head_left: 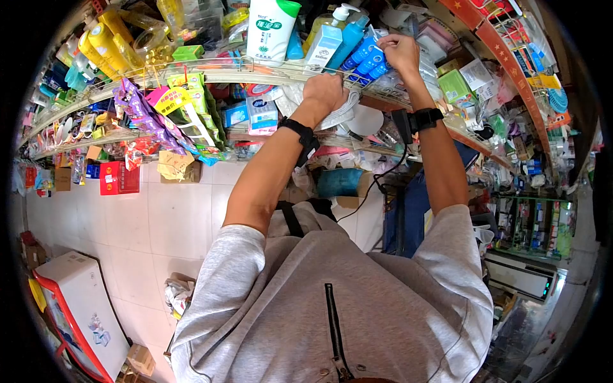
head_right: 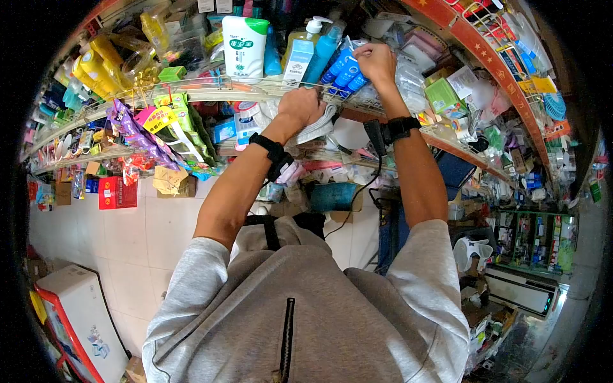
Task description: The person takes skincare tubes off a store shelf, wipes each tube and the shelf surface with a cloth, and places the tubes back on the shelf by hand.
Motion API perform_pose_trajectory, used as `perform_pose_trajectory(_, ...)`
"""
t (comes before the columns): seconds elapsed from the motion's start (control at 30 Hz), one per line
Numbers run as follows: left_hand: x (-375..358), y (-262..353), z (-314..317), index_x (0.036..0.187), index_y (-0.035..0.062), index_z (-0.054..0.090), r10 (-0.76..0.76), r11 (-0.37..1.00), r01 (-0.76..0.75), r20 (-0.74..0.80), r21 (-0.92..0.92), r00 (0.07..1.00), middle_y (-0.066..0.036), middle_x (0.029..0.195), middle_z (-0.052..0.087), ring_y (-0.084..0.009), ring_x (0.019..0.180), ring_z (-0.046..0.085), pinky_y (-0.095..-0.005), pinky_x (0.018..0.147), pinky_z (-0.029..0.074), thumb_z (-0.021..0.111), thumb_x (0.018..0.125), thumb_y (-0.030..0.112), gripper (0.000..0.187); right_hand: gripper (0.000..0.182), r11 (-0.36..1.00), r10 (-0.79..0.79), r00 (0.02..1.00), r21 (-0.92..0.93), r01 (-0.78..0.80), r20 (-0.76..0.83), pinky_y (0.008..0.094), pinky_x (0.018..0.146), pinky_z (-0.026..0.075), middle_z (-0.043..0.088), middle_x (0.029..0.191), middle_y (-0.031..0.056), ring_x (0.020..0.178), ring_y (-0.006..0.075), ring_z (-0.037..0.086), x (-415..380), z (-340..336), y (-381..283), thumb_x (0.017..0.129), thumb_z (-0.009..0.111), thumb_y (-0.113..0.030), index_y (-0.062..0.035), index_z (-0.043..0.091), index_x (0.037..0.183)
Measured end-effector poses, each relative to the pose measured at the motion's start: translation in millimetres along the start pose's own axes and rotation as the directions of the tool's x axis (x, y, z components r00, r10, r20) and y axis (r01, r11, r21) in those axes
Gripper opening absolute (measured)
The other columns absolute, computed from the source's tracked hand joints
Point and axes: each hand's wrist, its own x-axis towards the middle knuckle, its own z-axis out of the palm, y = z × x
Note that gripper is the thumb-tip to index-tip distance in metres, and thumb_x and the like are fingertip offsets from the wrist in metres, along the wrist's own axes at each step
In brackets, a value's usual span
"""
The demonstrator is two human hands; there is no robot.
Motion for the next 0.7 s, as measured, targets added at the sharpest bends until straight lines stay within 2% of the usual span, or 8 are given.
perform_pose_trajectory(0.1, 0.3, -0.2, 1.6, 0.106, 0.0037, 0.070, 0.000, 1.000, 0.000, -0.006, 0.004, 1.000, -0.022, 0.101, 0.071, -0.0379, 0.094, 0.069, -0.0460, 0.084, 0.056, 0.052, 0.091, 0.041, 0.044, 0.013, 0.997, 0.073, 0.997, 0.040, -0.073, 0.015, 0.0353, 0.080, 0.055, 0.075, 0.086, 0.0078, 0.083, 0.0264, 0.072, 4.5, 0.5, 5.5, 0.075, 0.071, -0.019, -0.0185, 0.080, 0.083)
perform_pose_trajectory(0.2, -2.9, 1.5, 0.1, 0.106, 0.0035, 0.069, 0.000, 1.000, 0.000, -0.022, 0.006, 1.000, -0.022, 0.101, 0.071, -0.0380, 0.094, 0.069, -0.0456, 0.084, 0.056, 0.052, 0.091, 0.041, 0.044, 0.013, 0.997, 0.068, 0.998, 0.025, -0.068, 0.020, 0.0357, 0.079, 0.055, 0.075, 0.085, 0.0078, 0.083, 0.0263, 0.071, 10.1, 3.1, 9.6, 0.074, 0.072, -0.020, -0.0186, 0.080, 0.084)
perform_pose_trajectory(0.27, -3.4, 2.7, -2.4, 0.112, 0.0044, 0.068, -0.003, 1.000, 0.003, -0.009, 0.022, 1.000, -0.019, 0.104, 0.071, -0.0348, 0.096, 0.070, -0.0431, 0.081, 0.057, 0.053, 0.091, 0.038, 0.042, 0.013, 0.997, 0.080, 0.997, 0.006, -0.080, 0.022, 0.0358, 0.080, 0.055, 0.075, 0.086, 0.0077, 0.084, 0.0265, 0.071, 13.0, 3.0, 12.9, 0.074, 0.072, -0.021, -0.0190, 0.081, 0.083)
perform_pose_trajectory(0.4, -2.2, 1.0, -3.0, 0.114, 0.0046, 0.066, 0.006, 1.000, -0.006, -0.008, 0.023, 1.000, -0.020, 0.103, 0.071, -0.0348, 0.096, 0.070, -0.0432, 0.081, 0.057, 0.054, 0.091, 0.037, 0.042, 0.012, 0.989, 0.149, 0.988, -0.029, -0.148, 0.038, 0.0360, 0.081, 0.054, 0.075, 0.088, 0.0077, 0.086, 0.0269, 0.071, 16.5, 1.7, 12.3, 0.075, 0.072, -0.021, -0.0207, 0.081, 0.083)
perform_pose_trajectory(0.53, -2.5, 2.8, -3.6, 0.115, 0.0051, 0.065, -0.009, 1.000, 0.009, 0.007, 0.022, 1.000, -0.020, 0.104, 0.071, -0.0349, 0.096, 0.070, -0.0431, 0.082, 0.057, 0.054, 0.090, 0.037, 0.042, 0.012, 0.988, 0.147, 0.989, -0.044, -0.147, 0.015, 0.0362, 0.082, 0.054, 0.075, 0.089, 0.0066, 0.087, 0.0270, 0.071, 15.2, -2.5, 7.0, 0.075, 0.073, -0.022, -0.0209, 0.081, 0.083)
perform_pose_trajectory(0.63, -2.3, 1.6, -2.5, 0.117, 0.0052, 0.064, -0.012, 1.000, 0.011, 0.015, 0.018, 1.000, -0.020, 0.105, 0.071, -0.0349, 0.097, 0.070, -0.0432, 0.083, 0.057, 0.054, 0.090, 0.037, 0.043, 0.011, 0.981, 0.148, 0.989, -0.128, -0.145, 0.018, 0.0366, 0.081, 0.054, 0.075, 0.089, 0.0068, 0.086, 0.0287, 0.071, 15.3, -5.6, 7.3, 0.075, 0.072, -0.022, -0.0210, 0.080, 0.083)
perform_pose_trajectory(0.7, -0.9, 0.3, 1.9, 0.118, 0.0051, 0.064, -0.008, 1.000, 0.007, 0.022, 0.013, 1.000, -0.020, 0.105, 0.070, -0.0349, 0.098, 0.070, -0.0432, 0.083, 0.057, 0.054, 0.090, 0.037, 0.043, 0.011, 0.955, 0.004, 0.999, -0.295, -0.017, -0.043, 0.0372, 0.079, 0.055, 0.075, 0.088, 0.0079, 0.085, 0.0306, 0.070, 16.6, -8.1, 15.2, 0.077, 0.071, -0.022, -0.0221, 0.080, 0.083)
